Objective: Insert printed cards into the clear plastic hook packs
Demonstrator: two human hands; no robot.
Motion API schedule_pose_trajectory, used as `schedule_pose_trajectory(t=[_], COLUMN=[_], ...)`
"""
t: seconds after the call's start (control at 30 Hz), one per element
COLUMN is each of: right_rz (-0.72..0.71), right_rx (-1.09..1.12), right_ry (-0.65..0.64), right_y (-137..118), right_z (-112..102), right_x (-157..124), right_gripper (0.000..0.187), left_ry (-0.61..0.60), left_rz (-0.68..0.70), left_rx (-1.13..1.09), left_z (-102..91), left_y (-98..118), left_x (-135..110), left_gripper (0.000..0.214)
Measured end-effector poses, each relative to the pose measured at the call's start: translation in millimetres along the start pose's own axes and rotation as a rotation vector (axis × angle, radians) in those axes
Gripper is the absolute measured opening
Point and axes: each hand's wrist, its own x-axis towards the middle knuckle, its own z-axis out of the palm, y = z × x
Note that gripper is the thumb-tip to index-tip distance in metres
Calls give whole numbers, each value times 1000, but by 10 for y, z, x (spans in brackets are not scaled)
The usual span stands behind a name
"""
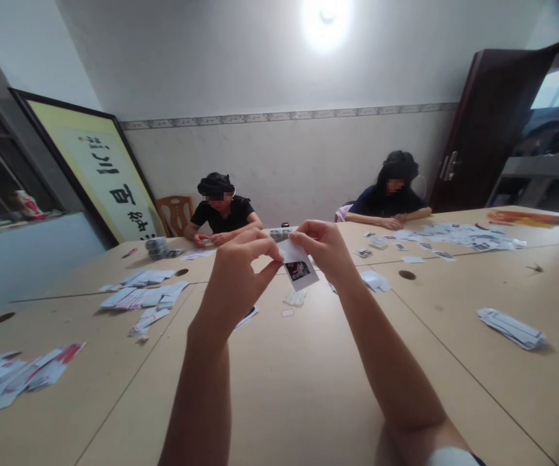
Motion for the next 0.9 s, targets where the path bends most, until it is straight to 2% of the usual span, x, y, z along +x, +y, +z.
schedule_pose_trajectory(t=[0.37,0.9], right_rz=[-49,-40], right_rx=[-26,2], right_ry=[68,132], right_y=[-42,28], right_z=[5,44], right_x=[-39,-18], right_gripper=[26,24], left_ry=[-33,-61], left_rz=[-13,0], left_rx=[-51,-66], left_z=[-20,-17], left_y=[-30,-49], left_x=[9,11], left_gripper=[15,16])
